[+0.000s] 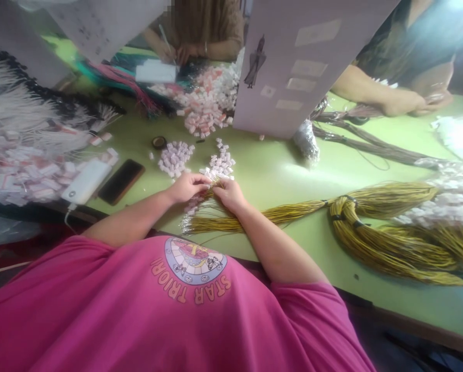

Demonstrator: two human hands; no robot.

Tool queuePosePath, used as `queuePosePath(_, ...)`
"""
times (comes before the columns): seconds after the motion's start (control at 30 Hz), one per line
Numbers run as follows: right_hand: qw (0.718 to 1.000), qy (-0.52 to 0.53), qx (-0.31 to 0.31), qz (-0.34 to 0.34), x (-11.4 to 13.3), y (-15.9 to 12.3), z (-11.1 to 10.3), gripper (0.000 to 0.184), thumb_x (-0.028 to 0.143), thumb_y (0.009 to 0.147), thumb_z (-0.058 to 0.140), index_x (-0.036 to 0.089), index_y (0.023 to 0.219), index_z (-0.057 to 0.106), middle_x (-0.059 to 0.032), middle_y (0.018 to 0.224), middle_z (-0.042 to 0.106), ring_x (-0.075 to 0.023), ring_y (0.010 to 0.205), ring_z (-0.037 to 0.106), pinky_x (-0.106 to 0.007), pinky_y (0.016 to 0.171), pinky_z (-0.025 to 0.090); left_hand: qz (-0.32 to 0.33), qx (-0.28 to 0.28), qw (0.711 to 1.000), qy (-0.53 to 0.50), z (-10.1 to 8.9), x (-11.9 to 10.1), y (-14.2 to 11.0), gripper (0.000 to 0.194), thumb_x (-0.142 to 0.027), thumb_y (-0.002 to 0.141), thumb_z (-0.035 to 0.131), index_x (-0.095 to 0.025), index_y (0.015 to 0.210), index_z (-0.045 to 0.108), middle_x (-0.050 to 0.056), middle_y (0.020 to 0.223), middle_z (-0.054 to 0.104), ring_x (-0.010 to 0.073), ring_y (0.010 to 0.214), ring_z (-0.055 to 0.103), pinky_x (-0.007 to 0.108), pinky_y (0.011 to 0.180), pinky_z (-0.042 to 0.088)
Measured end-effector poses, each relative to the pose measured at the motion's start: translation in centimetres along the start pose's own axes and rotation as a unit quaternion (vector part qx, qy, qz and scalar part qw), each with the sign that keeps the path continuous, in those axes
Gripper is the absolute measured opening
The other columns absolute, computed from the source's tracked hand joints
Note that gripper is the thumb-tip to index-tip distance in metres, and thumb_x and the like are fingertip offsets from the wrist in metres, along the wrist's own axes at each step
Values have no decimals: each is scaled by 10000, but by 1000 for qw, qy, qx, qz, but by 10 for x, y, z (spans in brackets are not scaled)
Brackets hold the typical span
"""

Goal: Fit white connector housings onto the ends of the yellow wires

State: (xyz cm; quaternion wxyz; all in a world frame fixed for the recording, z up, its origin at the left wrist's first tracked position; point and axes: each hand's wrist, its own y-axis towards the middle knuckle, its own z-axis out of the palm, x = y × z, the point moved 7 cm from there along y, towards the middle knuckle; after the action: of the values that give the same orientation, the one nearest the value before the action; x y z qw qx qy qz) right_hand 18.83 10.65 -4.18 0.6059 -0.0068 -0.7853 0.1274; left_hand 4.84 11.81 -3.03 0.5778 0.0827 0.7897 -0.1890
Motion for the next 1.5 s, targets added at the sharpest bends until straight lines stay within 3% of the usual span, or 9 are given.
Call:
queuePosePath(0.27, 999, 9, 41, 16, 0, -3, 4, 211, 337, 660, 655, 157, 612, 556, 69, 449, 457, -56, 426, 359, -211, 446, 286, 24, 17, 999, 21, 6, -4, 0, 178, -208, 763, 656, -136, 914, 715, 77, 922, 716, 145, 766, 650, 293, 759, 524)
queuePosePath(0.4, 998, 38, 38, 30, -5, -2, 2, 210, 355, 665, 650, 154, 662, 588, 48, 477, 518, -73, 425, 405, -221, 435, 288, 5, 2, 1000, 1, 2, 1, 0, 206, -226, 784, 639, -129, 954, 703, 74, 862, 712, 127, 670, 632, 279, 675, 521)
queuePosePath(0.6, 1000, 8, 12, 13, -2, -2, 0, 165, 314, 664, 626, 160, 635, 575, 66, 453, 464, -68, 433, 373, -222, 451, 289, -31, 17, 999, -24, 7, 0, -2, 174, -169, 789, 630, -108, 941, 691, 28, 645, 649, 84, 501, 550, 225, 512, 466)
queuePosePath(0.93, 999, 28, 18, -3, -1, -3, 2, 272, 386, 688, 645, 174, 582, 512, 73, 433, 418, -58, 426, 329, -227, 455, 264, -66, 9, 991, -118, 10, 12, 3, 173, -158, 792, 622, -113, 952, 672, 7, 596, 613, 93, 512, 556, 229, 517, 462)
queuePosePath(1.07, 998, 61, 14, 1, -6, -1, 2, 239, 363, 675, 658, 172, 589, 543, 61, 450, 468, -66, 418, 358, -234, 448, 273, 31, 9, 999, 14, 4, -2, 1, 191, -228, 789, 634, -132, 942, 696, 41, 742, 679, 120, 632, 602, 270, 650, 495)
queuePosePath(1.2, 992, 118, -43, -19, -7, 2, -7, 154, 307, 640, 676, 164, 643, 618, 36, 539, 553, -91, 503, 451, -245, 511, 353, 129, -26, 967, 218, -21, -20, -2, 208, -277, 802, 617, -163, 948, 712, 61, 954, 691, 155, 791, 612, 310, 796, 479)
queuePosePath(1.37, 984, 157, -80, -19, -7, 2, -12, 139, 259, 589, 698, 165, 684, 663, 24, 603, 604, -107, 568, 503, -252, 569, 399, 91, -142, 908, 385, -74, -13, 5, 271, -199, 846, 509, -169, 1039, 696, 95, 1081, 648, 190, 876, 594, 320, 789, 458)
queuePosePath(1.5, 985, 155, -79, -12, -7, 1, -10, 225, 306, 577, 728, 161, 742, 678, 9, 674, 645, -119, 606, 534, -269, 624, 428, 64, -103, 882, 455, -74, 0, 14, 244, -262, 846, 519, -181, 956, 721, 97, 1028, 638, 221, 899, 579, 331, 774, 442)
